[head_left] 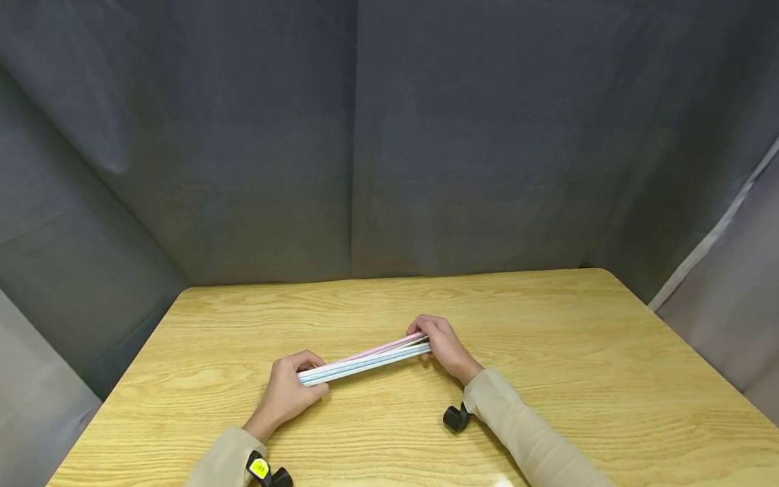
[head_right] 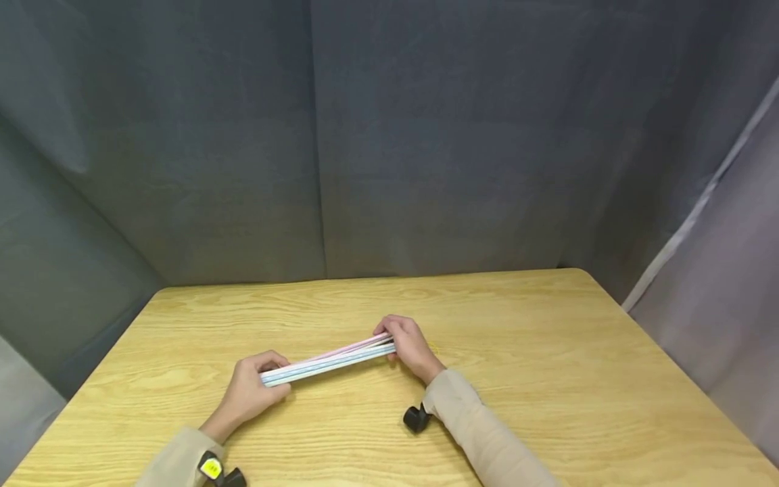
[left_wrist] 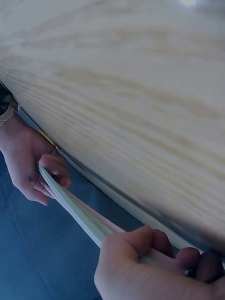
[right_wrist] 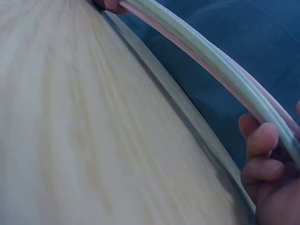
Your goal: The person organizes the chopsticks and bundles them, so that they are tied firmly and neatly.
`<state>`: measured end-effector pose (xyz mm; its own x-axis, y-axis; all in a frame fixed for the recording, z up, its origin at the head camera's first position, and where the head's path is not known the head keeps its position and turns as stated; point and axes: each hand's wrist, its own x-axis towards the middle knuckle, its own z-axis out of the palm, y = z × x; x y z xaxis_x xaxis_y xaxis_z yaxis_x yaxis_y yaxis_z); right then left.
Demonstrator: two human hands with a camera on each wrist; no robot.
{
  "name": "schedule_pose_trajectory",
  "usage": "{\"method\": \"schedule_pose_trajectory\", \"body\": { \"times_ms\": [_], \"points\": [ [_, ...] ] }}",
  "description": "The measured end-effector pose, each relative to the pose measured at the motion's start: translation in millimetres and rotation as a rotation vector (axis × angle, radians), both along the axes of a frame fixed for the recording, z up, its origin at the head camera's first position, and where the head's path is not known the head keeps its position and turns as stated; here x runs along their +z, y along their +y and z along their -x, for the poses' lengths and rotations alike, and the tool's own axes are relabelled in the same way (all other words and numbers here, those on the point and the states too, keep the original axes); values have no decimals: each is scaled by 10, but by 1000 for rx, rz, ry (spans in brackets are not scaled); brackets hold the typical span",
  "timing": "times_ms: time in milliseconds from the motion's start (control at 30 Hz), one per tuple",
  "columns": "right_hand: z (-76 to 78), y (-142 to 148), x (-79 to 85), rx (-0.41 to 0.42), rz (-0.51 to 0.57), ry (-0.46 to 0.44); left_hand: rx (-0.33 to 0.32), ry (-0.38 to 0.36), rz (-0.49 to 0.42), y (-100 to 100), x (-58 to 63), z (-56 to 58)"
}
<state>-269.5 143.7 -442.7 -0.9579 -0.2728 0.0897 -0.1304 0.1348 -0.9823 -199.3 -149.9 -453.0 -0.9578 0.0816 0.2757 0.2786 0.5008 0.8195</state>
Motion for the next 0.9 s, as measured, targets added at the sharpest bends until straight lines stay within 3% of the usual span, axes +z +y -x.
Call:
{"method": "schedule_pose_trajectory", "body": {
  "times_ms": [267,400,567,700,900],
  "points": [
    [-12,-75,-15,-40,96,-81,43,-33,-36,29,15,-17],
    [-23,-109,-17,-102,81,-115,46,-32,-45,35,15,-12],
    [-46,-152,-15,-190,26,-57,-14,-11,-70,30,2,-8],
    [-48,-183,-22,-238,43,-7,-68,-1,-90,29,1,-14],
    [-51,-220,-12,-302,129,-54,-60,-30,-92,45,19,-19]
  ]
}}
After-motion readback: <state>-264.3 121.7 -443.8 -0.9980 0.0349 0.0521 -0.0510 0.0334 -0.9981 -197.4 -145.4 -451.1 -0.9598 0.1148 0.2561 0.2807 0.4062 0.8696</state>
